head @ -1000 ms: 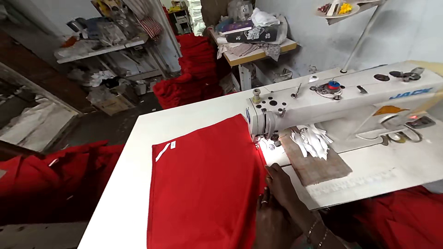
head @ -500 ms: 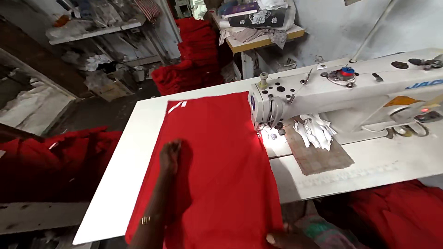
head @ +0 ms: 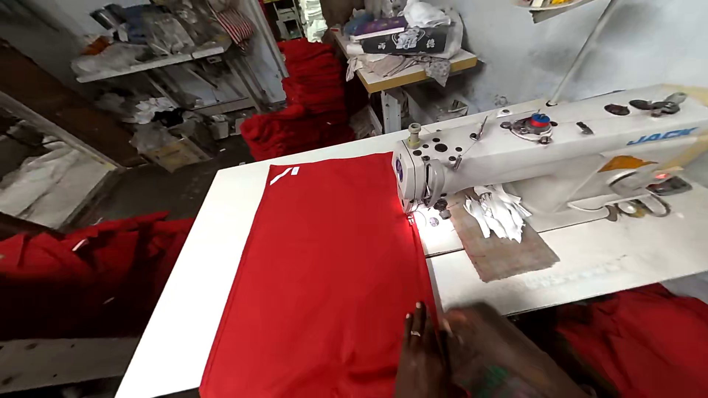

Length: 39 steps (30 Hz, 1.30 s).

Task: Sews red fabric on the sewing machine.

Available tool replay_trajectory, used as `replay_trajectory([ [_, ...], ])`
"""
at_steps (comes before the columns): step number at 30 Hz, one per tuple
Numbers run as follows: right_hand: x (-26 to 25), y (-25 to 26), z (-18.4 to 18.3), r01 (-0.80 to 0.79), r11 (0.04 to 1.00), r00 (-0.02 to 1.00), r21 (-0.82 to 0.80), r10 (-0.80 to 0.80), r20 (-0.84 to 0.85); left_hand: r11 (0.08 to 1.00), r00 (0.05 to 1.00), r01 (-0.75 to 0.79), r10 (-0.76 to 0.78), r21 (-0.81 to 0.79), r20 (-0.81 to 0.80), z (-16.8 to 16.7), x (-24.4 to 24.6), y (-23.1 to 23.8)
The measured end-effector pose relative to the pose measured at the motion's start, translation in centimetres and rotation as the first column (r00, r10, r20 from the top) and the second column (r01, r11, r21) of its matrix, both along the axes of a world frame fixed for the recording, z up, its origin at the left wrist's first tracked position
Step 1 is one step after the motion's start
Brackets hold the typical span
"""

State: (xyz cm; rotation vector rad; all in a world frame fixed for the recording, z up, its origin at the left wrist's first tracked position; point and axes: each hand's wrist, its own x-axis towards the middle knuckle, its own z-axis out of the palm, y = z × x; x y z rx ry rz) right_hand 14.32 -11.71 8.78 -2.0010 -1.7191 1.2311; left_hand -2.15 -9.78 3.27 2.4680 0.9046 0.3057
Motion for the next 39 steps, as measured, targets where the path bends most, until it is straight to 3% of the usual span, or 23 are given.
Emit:
replay_trajectory([
  [3, 0.0, 6.8, -2.0, 0.252, 0.951, 0.959, 0.179, -0.270, 0.086, 1.000, 0.999, -0.030, 0.031, 0.007, -0.043, 0.9, 0.9, -0.9],
  [6, -0.5, 10.4, -4.9, 0.320, 0.855, 0.892, 0.407, -0.416, 0.174, 0.999, 0.997, -0.022, 0.025, 0.040, -0.071, 1.4, 2.1, -1.0],
  [13, -2.8, 4.7, -6.5, 0.310, 0.706, 0.881, 0.637, -0.466, 0.087, 0.980, 0.999, -0.032, 0.031, 0.194, 0.007, 0.5, 2.9, -0.5],
  [19, -1.7, 5.6, -6.0, 0.300, 0.762, 0.902, 0.574, -0.422, 0.088, 0.996, 0.997, 0.034, -0.027, 0.082, -0.075, 0.6, 2.8, -0.7],
  [23, -2.3, 4.7, -6.7, 0.312, 0.696, 0.890, 0.646, -0.452, 0.058, 0.996, 1.000, -0.018, 0.020, 0.091, -0.016, -0.1, 2.4, -0.3],
  [27, -2.2, 4.5, -6.9, 0.310, 0.677, 0.890, 0.668, -0.454, 0.047, 0.996, 0.989, -0.090, 0.090, -0.012, 0.115, -1.0, 1.5, 0.6],
  [33, -2.1, 4.8, -6.8, 0.311, 0.670, 0.889, 0.674, -0.456, 0.044, 0.978, 0.958, 0.173, -0.141, -0.114, 0.248, -1.3, -0.4, 5.5],
  [35, -2.0, 5.1, -6.6, 0.303, 0.682, 0.895, 0.666, -0.444, 0.048, 0.945, 0.940, 0.240, -0.169, -0.223, 0.297, -1.2, -0.6, 7.7],
  [37, -1.8, 5.5, -5.8, 0.302, 0.729, 0.901, 0.614, -0.430, 0.067, 0.884, 0.928, 0.252, -0.105, -0.394, 0.357, -1.0, -0.5, 9.7],
  [39, -1.6, 6.1, -4.5, 0.307, 0.827, 0.912, 0.471, -0.398, 0.105, 0.885, 0.887, 0.162, 0.064, -0.437, 0.458, -1.7, 0.2, 11.1],
])
